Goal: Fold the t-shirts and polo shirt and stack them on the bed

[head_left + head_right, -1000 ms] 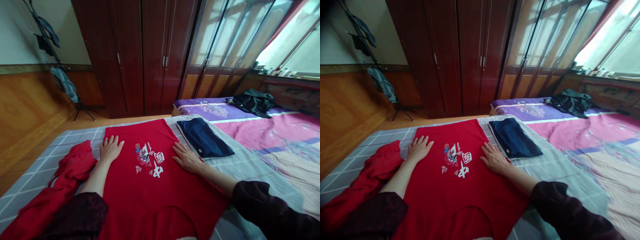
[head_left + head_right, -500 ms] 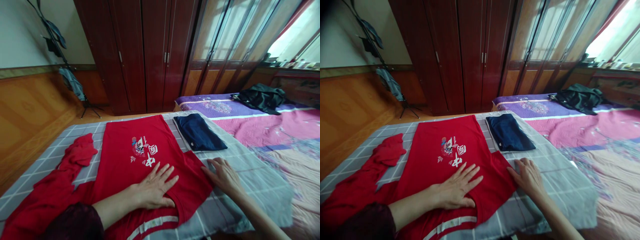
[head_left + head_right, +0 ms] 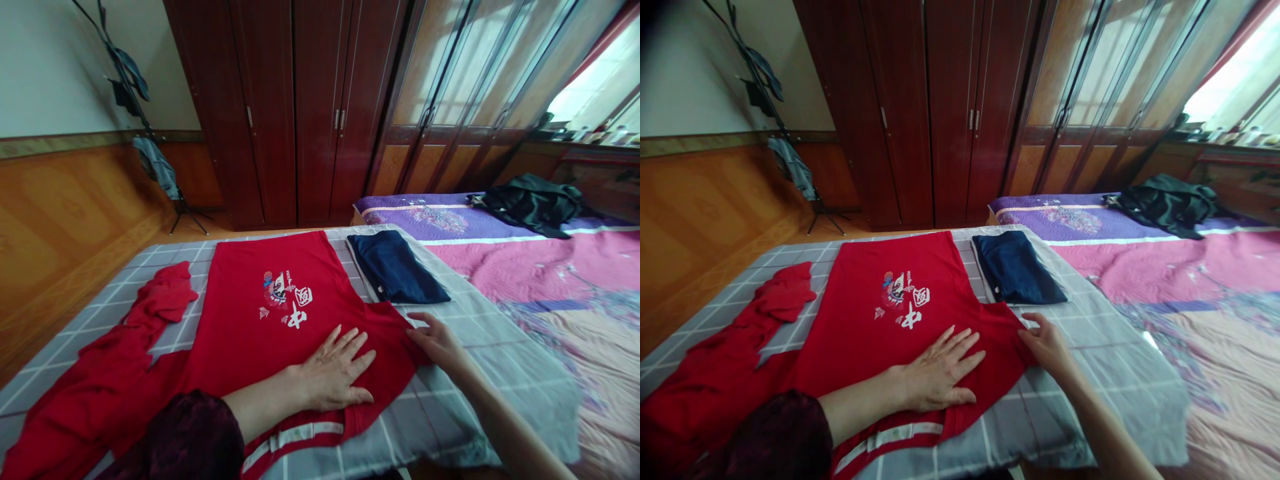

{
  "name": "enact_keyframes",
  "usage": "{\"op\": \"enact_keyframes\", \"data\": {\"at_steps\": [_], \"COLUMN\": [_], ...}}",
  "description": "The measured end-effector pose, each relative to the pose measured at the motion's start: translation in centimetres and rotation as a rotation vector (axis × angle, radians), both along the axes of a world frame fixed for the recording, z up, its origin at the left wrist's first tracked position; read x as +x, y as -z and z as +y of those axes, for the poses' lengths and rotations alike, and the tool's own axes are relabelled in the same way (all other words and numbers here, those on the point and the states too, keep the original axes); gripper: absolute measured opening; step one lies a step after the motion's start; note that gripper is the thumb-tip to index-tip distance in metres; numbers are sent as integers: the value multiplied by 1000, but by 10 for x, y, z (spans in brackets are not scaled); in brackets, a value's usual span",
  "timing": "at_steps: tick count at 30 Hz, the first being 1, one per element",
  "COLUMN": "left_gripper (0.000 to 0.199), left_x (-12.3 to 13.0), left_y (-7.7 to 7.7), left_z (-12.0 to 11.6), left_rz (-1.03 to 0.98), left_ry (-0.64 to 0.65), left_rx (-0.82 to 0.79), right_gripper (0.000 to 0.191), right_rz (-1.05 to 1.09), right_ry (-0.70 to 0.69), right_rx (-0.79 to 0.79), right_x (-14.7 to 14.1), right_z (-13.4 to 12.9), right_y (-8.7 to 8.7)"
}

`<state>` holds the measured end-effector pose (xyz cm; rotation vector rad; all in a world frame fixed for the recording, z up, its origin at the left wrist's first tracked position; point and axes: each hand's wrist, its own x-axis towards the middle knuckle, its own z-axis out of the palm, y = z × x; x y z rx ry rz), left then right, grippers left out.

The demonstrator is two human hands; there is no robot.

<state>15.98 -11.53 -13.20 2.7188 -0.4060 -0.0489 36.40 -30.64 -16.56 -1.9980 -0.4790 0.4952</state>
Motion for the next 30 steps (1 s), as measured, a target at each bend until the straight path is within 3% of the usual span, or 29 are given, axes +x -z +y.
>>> {"op": "enact_keyframes", "data": {"at_steps": [3,7,10,13,16,21,26,30], "left_gripper": [73,76,78,77,72,50,37,16], "left_x": [-4,-18,-34,-54,-75,-96,-72,-46], "left_y": [-2,-15,-29,-43,-51,-52,-46,-33], "left_z": [-6,-12,-12,-7,0,5,-1,-11], "left_rz": [27,115,170,228,324,238,21,-59], "left_ry": [10,43,31,-24,-129,-215,-203,-134], "left_rx": [-46,-138,-213,-263,-283,-186,80,279], "right_gripper": [64,56,44,42,47,40,38,17], "right_rz": [204,305,313,340,275,-334,-582,-730], "right_ry": [-1,-47,-149,-337,-529,-566,-619,-626], "right_rx": [144,195,219,259,235,19,-165,-267], "right_x": [-9,-19,-29,-40,-42,-11,5,1], "right_z": [1,15,43,83,122,148,137,130], "right_y": [-17,-61,-88,-99,-97,-77,-56,-44]}}
